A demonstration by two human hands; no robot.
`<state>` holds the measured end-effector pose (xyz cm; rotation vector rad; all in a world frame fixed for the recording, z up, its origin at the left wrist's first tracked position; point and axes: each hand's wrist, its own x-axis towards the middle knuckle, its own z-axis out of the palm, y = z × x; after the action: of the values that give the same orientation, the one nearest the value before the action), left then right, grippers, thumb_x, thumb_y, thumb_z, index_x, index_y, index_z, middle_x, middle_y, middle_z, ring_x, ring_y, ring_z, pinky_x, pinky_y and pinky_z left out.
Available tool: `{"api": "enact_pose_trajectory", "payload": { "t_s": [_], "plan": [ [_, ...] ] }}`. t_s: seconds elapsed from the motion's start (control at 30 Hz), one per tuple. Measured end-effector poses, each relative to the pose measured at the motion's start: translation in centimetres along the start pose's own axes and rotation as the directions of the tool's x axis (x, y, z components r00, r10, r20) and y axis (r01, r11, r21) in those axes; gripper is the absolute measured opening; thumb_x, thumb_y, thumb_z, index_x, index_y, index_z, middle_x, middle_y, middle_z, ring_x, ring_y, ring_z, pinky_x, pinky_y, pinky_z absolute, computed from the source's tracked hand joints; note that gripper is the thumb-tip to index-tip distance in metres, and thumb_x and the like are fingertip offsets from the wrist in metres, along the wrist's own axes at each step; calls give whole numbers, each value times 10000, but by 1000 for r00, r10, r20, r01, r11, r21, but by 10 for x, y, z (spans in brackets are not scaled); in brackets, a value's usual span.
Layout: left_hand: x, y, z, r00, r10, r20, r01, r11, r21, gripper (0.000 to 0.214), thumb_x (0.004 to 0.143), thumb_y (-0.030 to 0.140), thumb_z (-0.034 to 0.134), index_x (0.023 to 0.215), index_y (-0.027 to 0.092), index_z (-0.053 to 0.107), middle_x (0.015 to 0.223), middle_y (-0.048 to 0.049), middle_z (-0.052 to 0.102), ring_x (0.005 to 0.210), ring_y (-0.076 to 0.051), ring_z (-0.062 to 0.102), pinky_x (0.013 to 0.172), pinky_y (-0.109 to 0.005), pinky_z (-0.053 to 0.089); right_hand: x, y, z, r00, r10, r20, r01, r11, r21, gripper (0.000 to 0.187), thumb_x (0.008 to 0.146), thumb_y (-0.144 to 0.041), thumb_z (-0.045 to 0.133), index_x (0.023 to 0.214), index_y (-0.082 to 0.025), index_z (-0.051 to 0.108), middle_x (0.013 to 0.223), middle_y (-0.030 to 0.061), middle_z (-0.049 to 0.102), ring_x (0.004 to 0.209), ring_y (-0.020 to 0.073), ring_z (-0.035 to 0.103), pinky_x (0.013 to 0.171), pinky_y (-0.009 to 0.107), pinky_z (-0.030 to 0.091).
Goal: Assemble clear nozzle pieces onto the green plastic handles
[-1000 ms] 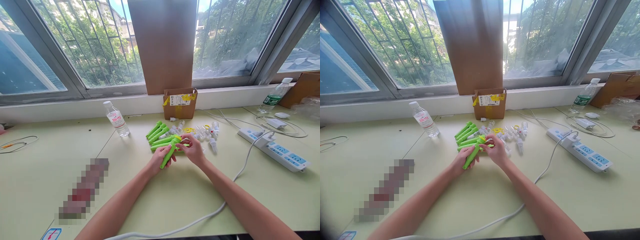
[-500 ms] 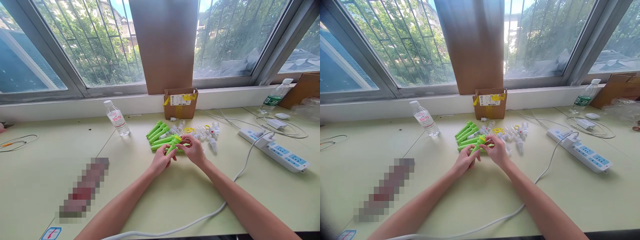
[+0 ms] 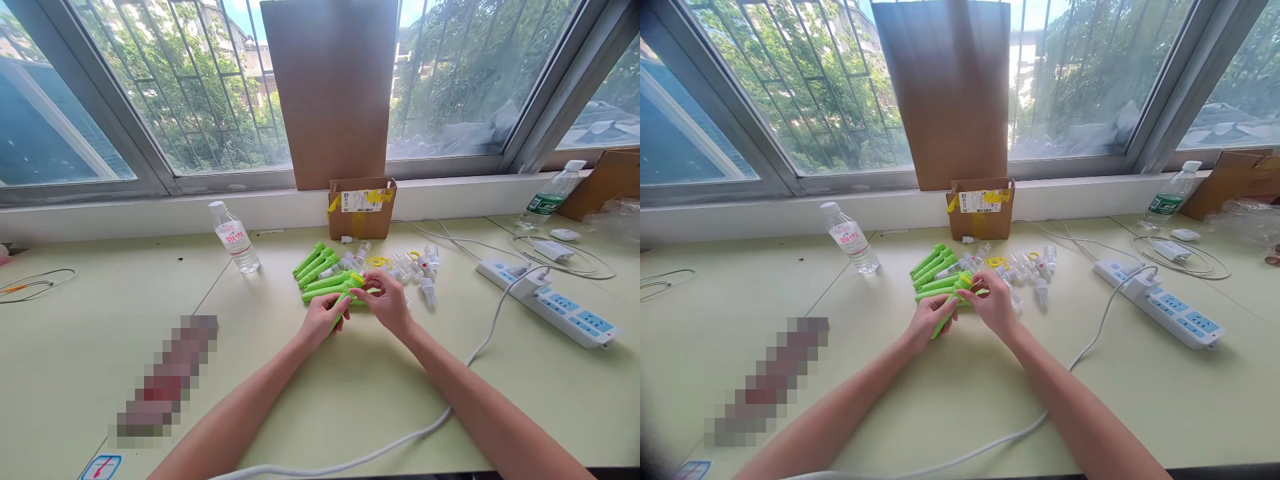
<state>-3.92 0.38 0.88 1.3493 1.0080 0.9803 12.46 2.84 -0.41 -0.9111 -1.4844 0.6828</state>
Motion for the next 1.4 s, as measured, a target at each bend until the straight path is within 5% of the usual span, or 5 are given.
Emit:
{"api": "enact_pose_trajectory", "payload": {
  "t_s": [0.73, 1.17, 1.4],
  "plan": [
    [2, -2, -8, 995, -45, 92, 59, 986, -153, 401, 838, 489, 545, 823, 105, 659, 565, -16, 605, 338, -68, 439, 322, -187, 255, -2, -5, 4, 999, 29, 45, -31, 999, 32, 323, 722, -397, 732, 871, -235, 495, 944, -2, 467, 693, 126, 632, 442, 206, 535],
    [2, -4, -10, 992, -81, 95, 95, 984, -150, 431, 825, 512, 546, 842, 100, 670, 544, -22, 602, 335, -70, 437, 321, -184, 274, -2, -3, 5, 980, 181, 82, -195, 956, 220, 379, 656, -414, 777, 818, -232, 487, 962, 13, 609, 640, 142, 652, 556, 299, 597],
    [2, -3, -7, 991, -52, 120, 63, 994, -87, 442, 840, 532, 503, 868, 107, 621, 580, -17, 596, 366, -75, 447, 355, -192, 297, -4, 4, 5, 991, 131, 10, -131, 976, 173, 383, 639, -443, 781, 807, -224, 515, 932, 28, 647, 555, 134, 637, 494, 282, 563]
  ]
}}
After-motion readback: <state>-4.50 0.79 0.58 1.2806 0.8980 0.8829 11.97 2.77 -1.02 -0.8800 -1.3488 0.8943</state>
